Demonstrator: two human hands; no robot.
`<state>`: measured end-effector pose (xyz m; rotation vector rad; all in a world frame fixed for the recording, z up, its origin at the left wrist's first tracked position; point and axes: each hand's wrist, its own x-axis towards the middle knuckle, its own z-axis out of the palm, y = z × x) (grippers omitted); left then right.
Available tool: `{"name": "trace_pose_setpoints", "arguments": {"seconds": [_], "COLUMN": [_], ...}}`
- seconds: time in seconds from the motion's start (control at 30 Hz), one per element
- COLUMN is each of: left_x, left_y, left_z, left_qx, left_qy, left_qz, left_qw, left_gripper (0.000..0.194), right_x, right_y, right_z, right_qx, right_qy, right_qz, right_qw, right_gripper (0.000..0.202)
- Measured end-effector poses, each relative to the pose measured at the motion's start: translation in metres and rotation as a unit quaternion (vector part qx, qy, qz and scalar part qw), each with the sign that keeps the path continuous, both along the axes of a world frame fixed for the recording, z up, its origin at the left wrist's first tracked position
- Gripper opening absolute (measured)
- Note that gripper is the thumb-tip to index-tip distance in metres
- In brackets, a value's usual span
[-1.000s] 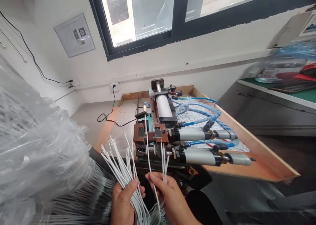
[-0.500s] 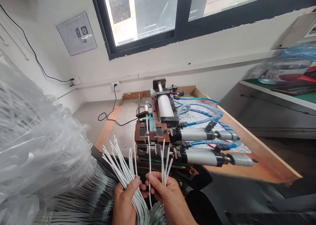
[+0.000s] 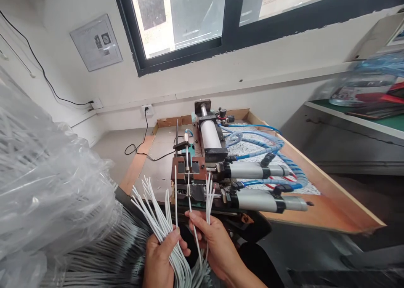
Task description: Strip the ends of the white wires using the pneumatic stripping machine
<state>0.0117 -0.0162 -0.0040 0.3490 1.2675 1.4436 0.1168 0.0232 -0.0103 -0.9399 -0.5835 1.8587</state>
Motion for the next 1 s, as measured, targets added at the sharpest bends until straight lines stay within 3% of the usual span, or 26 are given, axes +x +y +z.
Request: {"name": "trace_pose_setpoints", "arguments": {"seconds": [0.17, 0.3, 0.57, 0.73, 1.0], "left_x": [0.001, 0.000, -0.001, -0.001, -0.006], "left_y": [-0.002, -0.001, 0.000, -0.001, -0.001], "left_z": [-0.005, -0.006, -0.003, -0.003, -0.001], "left_qx": [0.020, 0.039, 0.019, 0.027, 0.068], "left_qy": [0.009, 0.004, -0.012, 0.009, -0.003], "left_qz": [-0.029, -0.047, -0.005, -0.016, -0.009], "left_qw": [0.999, 0.998, 1.000, 0.999, 0.998], "left_gripper": [0.014, 0.012, 0.013, 0.014, 0.011], "right_x": [-0.006, -0.006, 0.005, 0.003, 0.008], "right_y": [-0.005, -0.011, -0.012, -0.007, -0.009], "right_z": [0.003, -0.001, -0.003, 0.002, -0.005], "right_qx": [0.061, 0.074, 0.047, 0.022, 0.066], "right_qy": [0.011, -0.021, -0.054, -0.036, -0.056], "right_qz": [0.072, 0.015, -0.044, -0.032, -0.009], "right_qw": [0.995, 0.997, 0.996, 0.999, 0.996], "right_gripper": [0.028, 0.027, 0.026, 0.026, 0.029]}}
